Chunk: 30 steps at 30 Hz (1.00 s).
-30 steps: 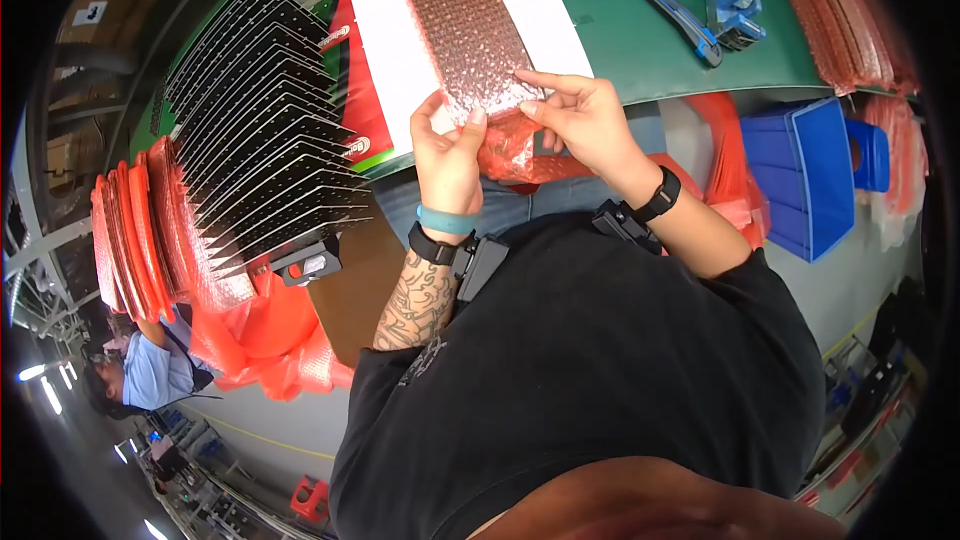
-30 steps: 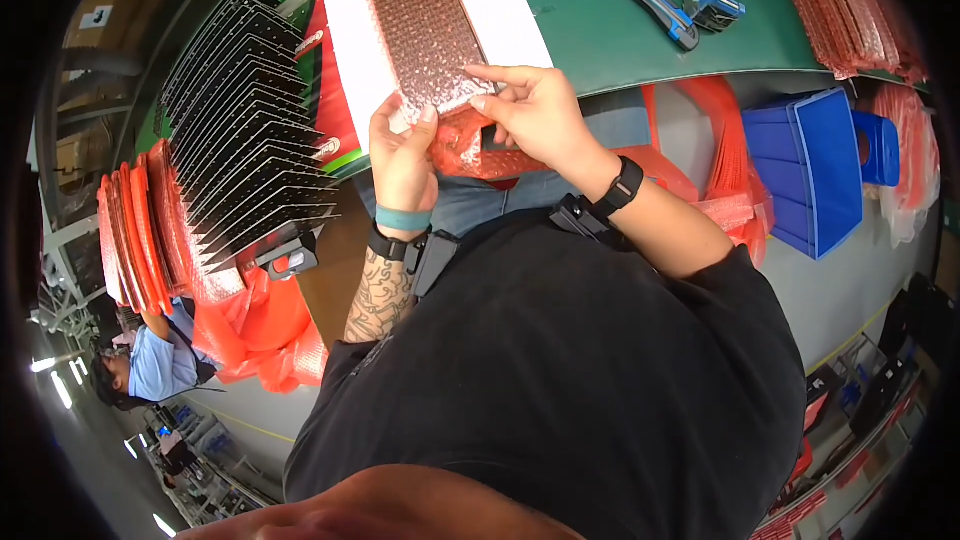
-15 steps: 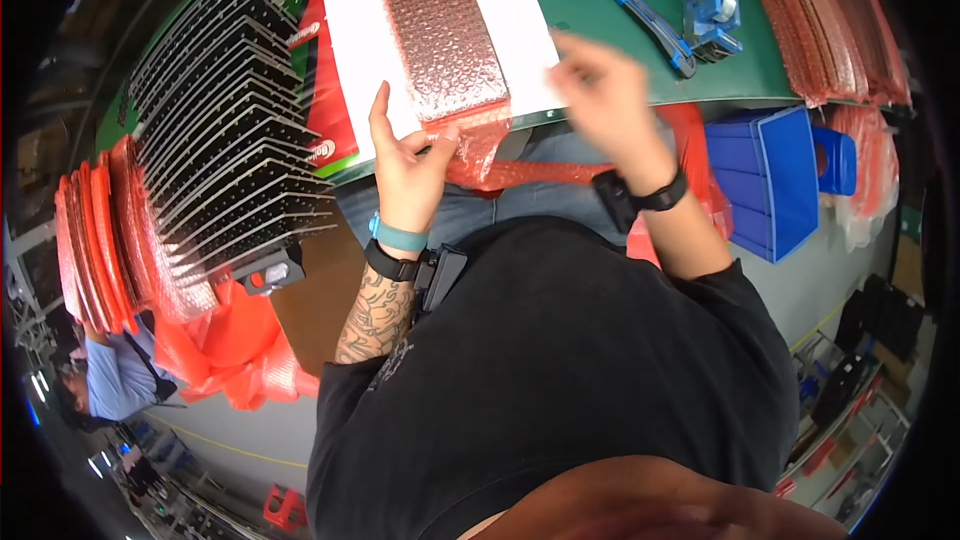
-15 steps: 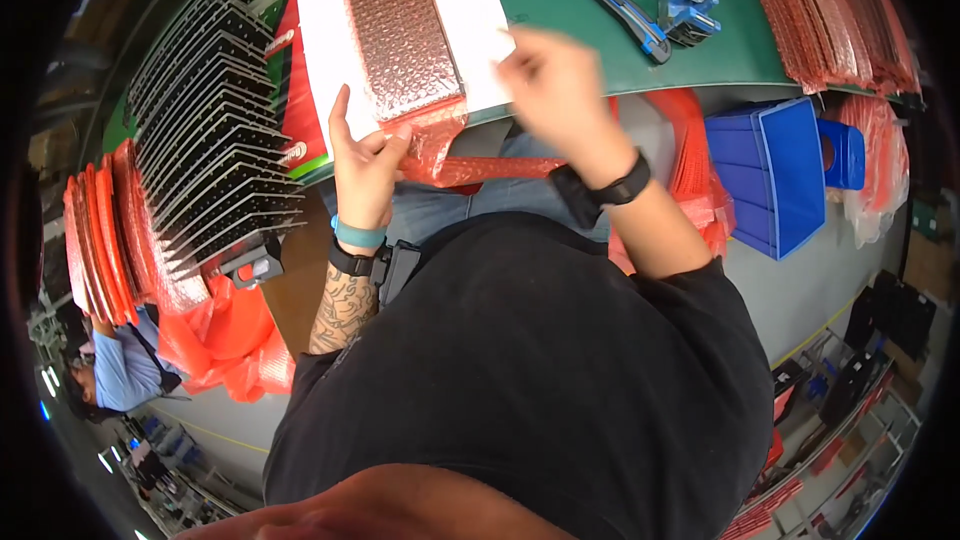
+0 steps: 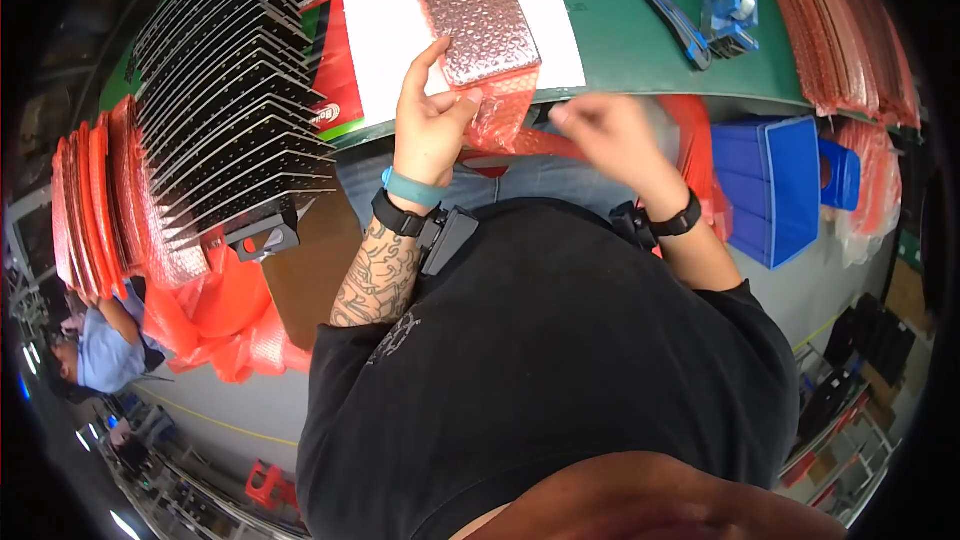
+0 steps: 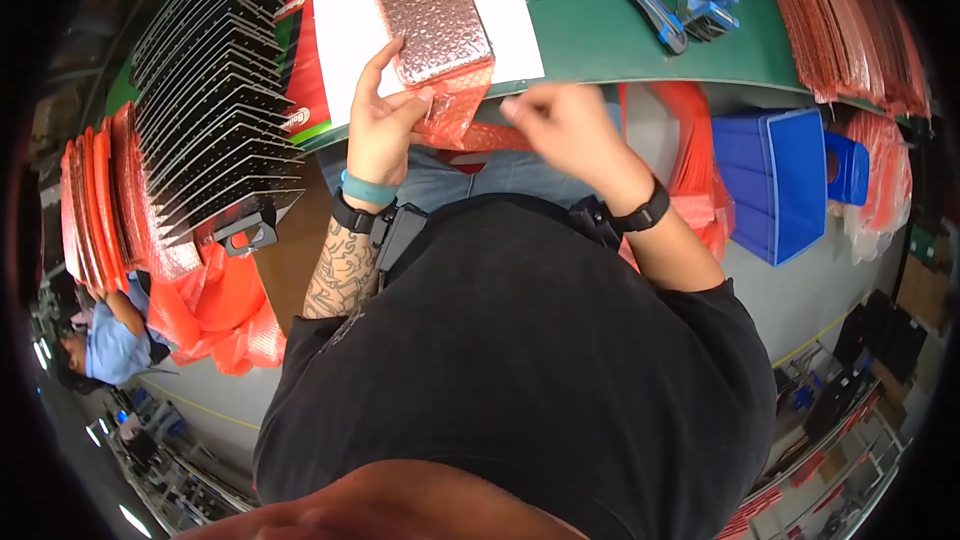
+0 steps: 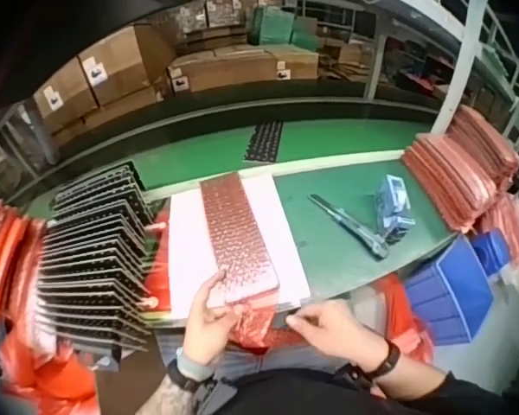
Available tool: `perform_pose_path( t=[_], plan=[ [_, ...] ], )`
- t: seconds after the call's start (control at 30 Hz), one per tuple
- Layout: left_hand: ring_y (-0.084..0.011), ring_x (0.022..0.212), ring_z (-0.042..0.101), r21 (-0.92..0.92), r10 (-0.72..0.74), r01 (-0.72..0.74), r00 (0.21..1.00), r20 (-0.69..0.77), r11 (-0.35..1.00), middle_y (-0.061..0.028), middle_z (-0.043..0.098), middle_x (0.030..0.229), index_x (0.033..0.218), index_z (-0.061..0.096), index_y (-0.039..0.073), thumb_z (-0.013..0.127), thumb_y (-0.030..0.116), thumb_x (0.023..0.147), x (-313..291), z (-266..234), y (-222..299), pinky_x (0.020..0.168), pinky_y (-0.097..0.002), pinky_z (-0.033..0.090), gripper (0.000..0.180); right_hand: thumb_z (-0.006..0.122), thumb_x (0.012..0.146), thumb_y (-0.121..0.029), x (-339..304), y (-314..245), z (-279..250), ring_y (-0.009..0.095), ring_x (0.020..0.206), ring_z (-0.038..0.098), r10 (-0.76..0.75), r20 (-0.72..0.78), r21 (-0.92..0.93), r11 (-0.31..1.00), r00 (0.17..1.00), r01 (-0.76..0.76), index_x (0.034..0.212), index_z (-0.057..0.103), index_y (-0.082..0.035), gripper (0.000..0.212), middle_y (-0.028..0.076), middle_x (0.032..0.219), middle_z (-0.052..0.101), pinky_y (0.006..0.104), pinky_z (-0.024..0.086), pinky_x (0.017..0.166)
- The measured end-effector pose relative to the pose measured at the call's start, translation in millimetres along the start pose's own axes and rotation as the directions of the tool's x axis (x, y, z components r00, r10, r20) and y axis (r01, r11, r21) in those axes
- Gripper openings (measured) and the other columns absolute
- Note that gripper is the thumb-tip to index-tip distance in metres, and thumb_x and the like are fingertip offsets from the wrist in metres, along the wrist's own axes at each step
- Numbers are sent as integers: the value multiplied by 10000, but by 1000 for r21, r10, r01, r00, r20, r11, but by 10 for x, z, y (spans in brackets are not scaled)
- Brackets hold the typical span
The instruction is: The person picks up a circuit board from a stack, wraps it in bubble wrap, and secures the wrap with tape before placing it on a new stack.
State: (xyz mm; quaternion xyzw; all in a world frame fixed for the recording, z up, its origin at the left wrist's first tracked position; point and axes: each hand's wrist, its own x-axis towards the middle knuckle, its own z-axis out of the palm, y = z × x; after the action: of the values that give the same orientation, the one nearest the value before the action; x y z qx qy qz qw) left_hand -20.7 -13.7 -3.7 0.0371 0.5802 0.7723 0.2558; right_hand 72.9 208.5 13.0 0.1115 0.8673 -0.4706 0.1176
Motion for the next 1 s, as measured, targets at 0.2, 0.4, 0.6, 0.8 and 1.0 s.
perform_pose_path(
  t=[0.2, 0.4, 0.6, 0.8, 1.0],
  plan=[
    [-152, 702, 674, -85, -65, 61, 997, -43, 994, -109, 693, 848, 1541, 281, 114, 591, -117, 889, -12, 292, 14, 585, -275, 591, 759, 665, 980, -252, 180, 652, 311, 85, 740, 598, -326, -102, 288, 894, 940, 342, 1029, 685, 2, 259, 32, 803, 678, 254, 487, 668],
    [-176, 725, 674, 152, 8, -6, 1000, -10, 988, -148, 679, 918, 1555, 236, 130, 577, -125, 881, 170, 265, -36, 571, -320, 614, 797, 585, 1031, -329, -408, 735, -195, 72, 645, 607, -51, 513, 423, 884, 857, -201, 1022, 704, -36, 317, 44, 802, 709, 243, 472, 569],
    [-193, 719, 655, 45, 56, -55, 998, -8, 997, -155, 657, 933, 1554, 229, 139, 582, -130, 870, 250, 518, -207, 602, -381, 617, 815, 535, 1040, -411, -1100, 862, -279, 96, 628, 619, 95, 542, 498, 764, 835, -410, 977, 693, -14, 432, 48, 784, 697, 248, 474, 554],
    [-240, 791, 648, -16, 45, -46, 998, -36, 999, -150, 625, 942, 1545, 264, 204, 624, -139, 862, 452, 567, -289, 764, -510, 600, 844, 628, 991, -405, -1300, 1489, -116, 115, 782, 674, -79, 334, 762, 609, 939, -220, 963, 686, 9, 419, 99, 877, 723, 245, 515, 652],
    [-254, 825, 642, -43, 32, -34, 998, -56, 998, -155, 615, 960, 1540, 268, 227, 615, -165, 852, 623, 493, -330, 794, -523, 595, 864, 746, 836, -126, -1603, 1588, -523, 195, 754, 650, 16, -23, 50, 999, 1000, -15, 915, 666, -10, 162, 111, 838, 685, 327, 510, 674]
  ],
)
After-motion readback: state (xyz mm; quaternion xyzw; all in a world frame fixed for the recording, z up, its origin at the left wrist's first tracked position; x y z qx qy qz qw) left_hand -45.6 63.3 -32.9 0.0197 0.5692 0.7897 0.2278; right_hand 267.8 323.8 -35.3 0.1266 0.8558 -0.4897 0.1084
